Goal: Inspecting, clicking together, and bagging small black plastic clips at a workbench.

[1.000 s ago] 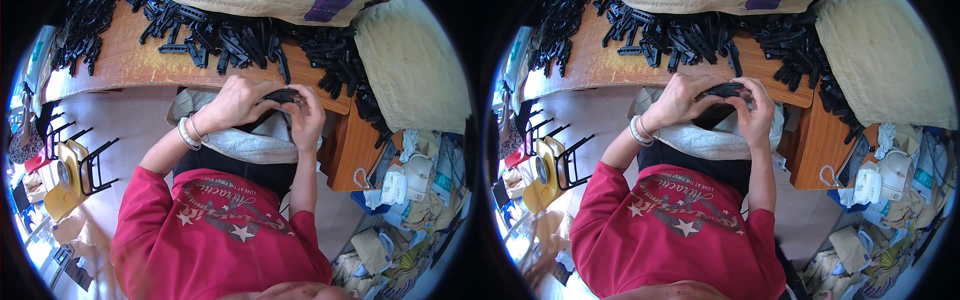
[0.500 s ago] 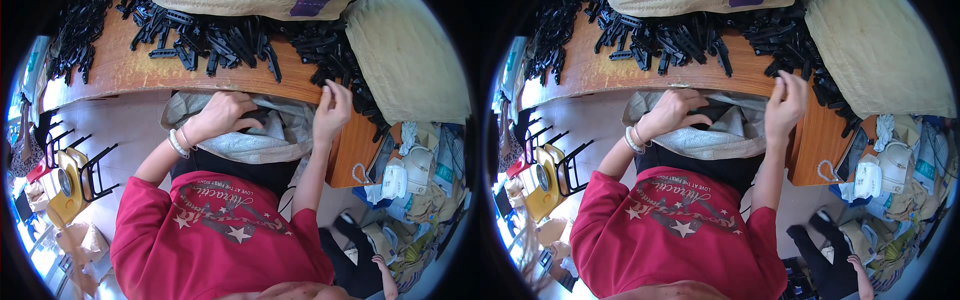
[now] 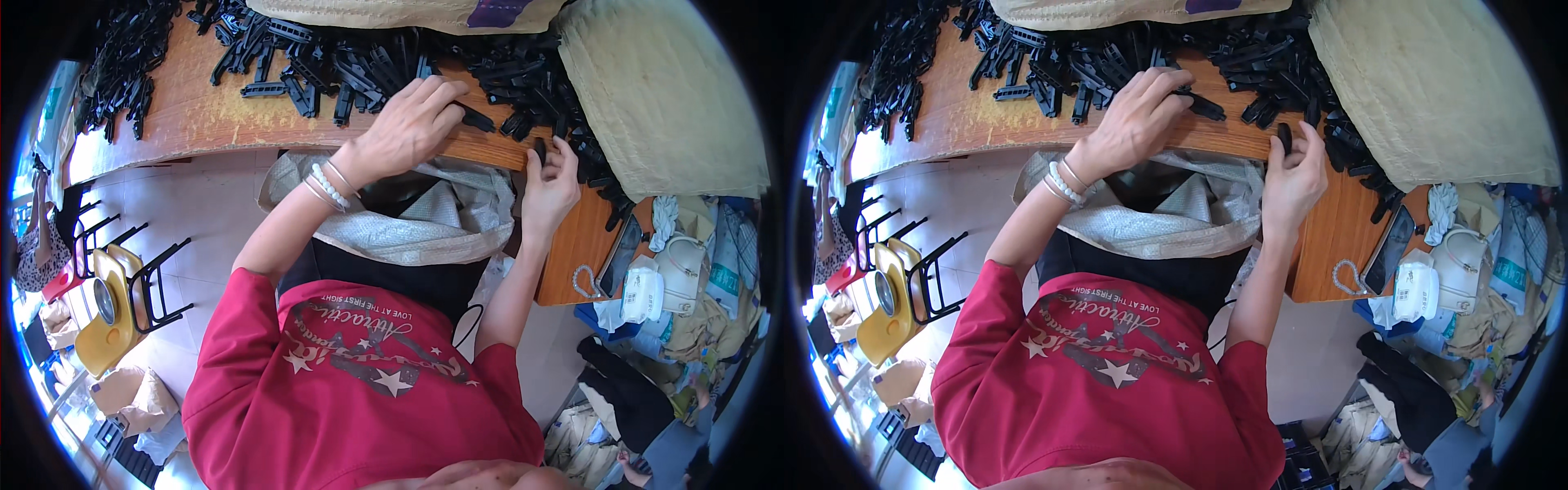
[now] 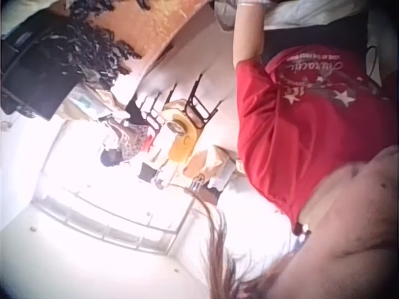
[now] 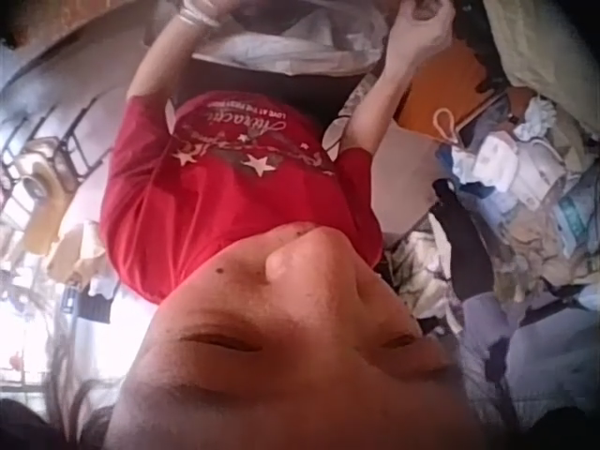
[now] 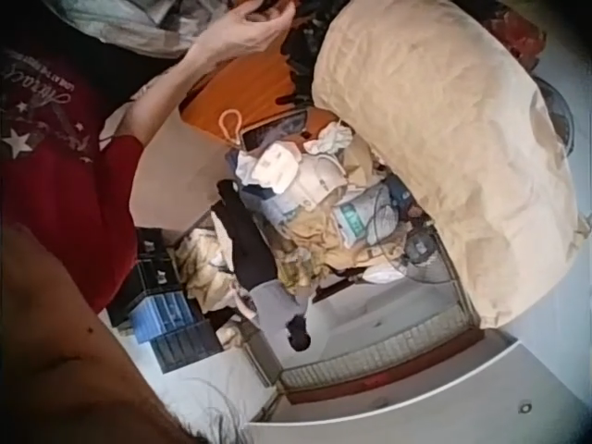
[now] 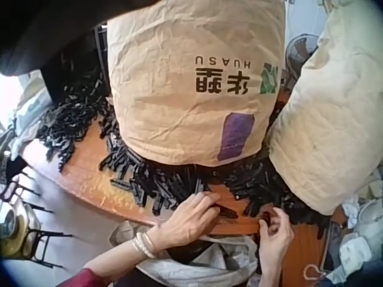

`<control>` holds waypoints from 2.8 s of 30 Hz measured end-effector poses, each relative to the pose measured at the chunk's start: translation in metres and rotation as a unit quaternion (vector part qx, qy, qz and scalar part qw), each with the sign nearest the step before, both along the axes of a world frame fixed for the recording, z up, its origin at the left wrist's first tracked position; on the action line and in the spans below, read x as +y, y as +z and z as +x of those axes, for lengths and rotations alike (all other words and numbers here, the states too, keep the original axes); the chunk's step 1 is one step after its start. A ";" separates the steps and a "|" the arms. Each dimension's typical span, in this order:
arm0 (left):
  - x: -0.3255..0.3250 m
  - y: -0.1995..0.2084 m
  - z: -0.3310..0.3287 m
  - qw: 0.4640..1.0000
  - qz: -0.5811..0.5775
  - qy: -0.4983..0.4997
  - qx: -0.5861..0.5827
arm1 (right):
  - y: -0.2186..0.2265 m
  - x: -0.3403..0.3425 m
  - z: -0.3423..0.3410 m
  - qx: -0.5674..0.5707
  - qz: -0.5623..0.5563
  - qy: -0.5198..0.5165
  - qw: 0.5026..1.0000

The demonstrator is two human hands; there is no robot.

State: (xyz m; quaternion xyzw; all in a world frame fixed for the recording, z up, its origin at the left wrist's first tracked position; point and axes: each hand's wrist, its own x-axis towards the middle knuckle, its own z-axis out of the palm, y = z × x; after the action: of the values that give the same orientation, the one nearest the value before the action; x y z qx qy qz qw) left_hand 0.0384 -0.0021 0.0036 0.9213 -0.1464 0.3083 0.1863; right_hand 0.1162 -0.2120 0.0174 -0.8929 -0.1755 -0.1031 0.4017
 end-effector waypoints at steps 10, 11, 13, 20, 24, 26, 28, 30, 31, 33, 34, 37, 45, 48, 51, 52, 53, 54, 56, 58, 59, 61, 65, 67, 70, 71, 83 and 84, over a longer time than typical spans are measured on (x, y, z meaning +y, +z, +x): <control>-0.013 0.028 -0.012 0.783 -0.522 -0.063 0.334 | 0.002 0.016 -0.032 0.191 0.282 0.228 0.912; -0.012 0.031 -0.013 0.791 -0.497 -0.055 0.352 | 0.002 0.016 -0.035 0.181 0.301 0.212 0.912; -0.014 0.033 -0.017 0.799 -0.473 -0.045 0.369 | 0.000 0.018 -0.037 0.171 0.319 0.196 0.911; -0.018 0.018 -0.031 0.933 -0.324 -0.057 0.148 | -0.003 0.021 -0.035 0.100 0.242 0.245 0.933; -0.014 0.014 -0.036 0.958 -0.243 -0.061 0.143 | -0.001 0.021 -0.034 0.156 0.212 0.252 0.931; -0.013 0.014 -0.039 0.961 -0.230 -0.063 0.141 | -0.010 0.020 -0.032 0.109 0.200 0.266 0.936; -0.015 0.021 -0.044 0.955 -0.233 -0.060 0.173 | -0.016 0.015 -0.033 0.131 0.203 0.260 0.935; -0.017 0.015 -0.049 0.938 -0.297 -0.051 0.174 | -0.015 0.015 -0.033 0.152 0.205 0.254 0.933; -0.017 0.010 -0.051 0.916 -0.359 -0.042 0.174 | -0.009 0.017 -0.032 0.179 0.191 0.273 0.926; -0.009 0.009 -0.055 0.901 -0.405 -0.003 0.155 | -0.004 0.023 -0.029 0.167 0.189 0.233 0.939; 0.000 0.015 -0.063 0.888 -0.421 0.034 0.183 | -0.006 0.021 -0.019 0.068 0.128 0.165 0.976; 0.034 0.005 -0.072 0.733 -0.669 0.054 0.106 | -0.012 0.017 0.014 -0.112 -0.005 0.076 0.991; 0.060 0.009 -0.062 0.937 -0.251 0.231 0.077 | -0.018 0.024 0.008 -0.090 -0.040 0.158 0.982; 0.059 0.006 -0.057 0.961 -0.102 0.250 0.061 | -0.016 0.028 0.009 -0.130 -0.051 0.183 0.973; 0.052 0.004 -0.049 0.976 -0.065 0.193 0.081 | -0.020 0.026 0.011 -0.145 -0.055 0.221 0.963; 0.052 0.003 -0.047 0.976 -0.067 0.193 0.081 | -0.020 0.025 0.011 -0.137 -0.057 0.239 0.960; 0.052 0.002 -0.045 0.978 -0.050 0.191 0.071 | -0.020 0.024 0.010 -0.137 -0.058 0.239 0.960; 0.051 0.004 -0.043 0.980 -0.033 0.187 0.062 | -0.019 0.024 0.007 -0.102 -0.052 0.229 0.967; 0.049 0.004 -0.045 0.982 -0.032 0.179 0.043 | -0.021 0.024 0.005 -0.066 -0.046 0.218 0.973; 0.049 0.004 -0.050 0.985 -0.029 0.169 0.024 | -0.023 0.024 0.004 -0.093 -0.048 0.230 0.968; 0.048 0.004 -0.052 0.986 -0.024 0.165 0.015 | -0.024 0.025 0.003 -0.092 -0.048 0.228 0.968; 0.047 0.003 -0.055 0.987 -0.021 0.161 0.006 | -0.024 0.028 0.001 -0.135 -0.045 0.222 0.965; 0.046 -0.003 -0.057 0.982 -0.037 0.173 -0.070 | -0.032 0.027 -0.002 -0.168 -0.028 0.202 0.965; 0.048 -0.008 -0.059 0.971 -0.087 0.190 -0.119 | -0.034 0.027 -0.007 -0.115 0.035 0.191 0.974; 0.046 -0.015 -0.068 0.955 -0.164 0.207 -0.135 | -0.036 0.028 -0.008 -0.121 0.039 0.197 0.972; 0.046 -0.016 -0.068 0.950 -0.159 0.199 -0.182 | -0.035 0.028 -0.009 -0.121 0.039 0.198 0.972; -0.010 0.017 -0.073 0.438 -0.861 -0.055 0.253 | 0.000 0.030 -0.050 0.347 0.368 0.343 0.792; -0.011 0.014 -0.073 0.437 -0.859 -0.062 0.261 | 0.001 0.028 -0.052 0.346 0.368 0.341 0.793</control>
State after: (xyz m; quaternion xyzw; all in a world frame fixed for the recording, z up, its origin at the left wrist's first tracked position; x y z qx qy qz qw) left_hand -0.0350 -0.0133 0.0173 0.3141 0.1921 0.0087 0.9297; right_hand 0.0640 -0.1836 0.0186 -0.5357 -0.2668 0.3002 0.7428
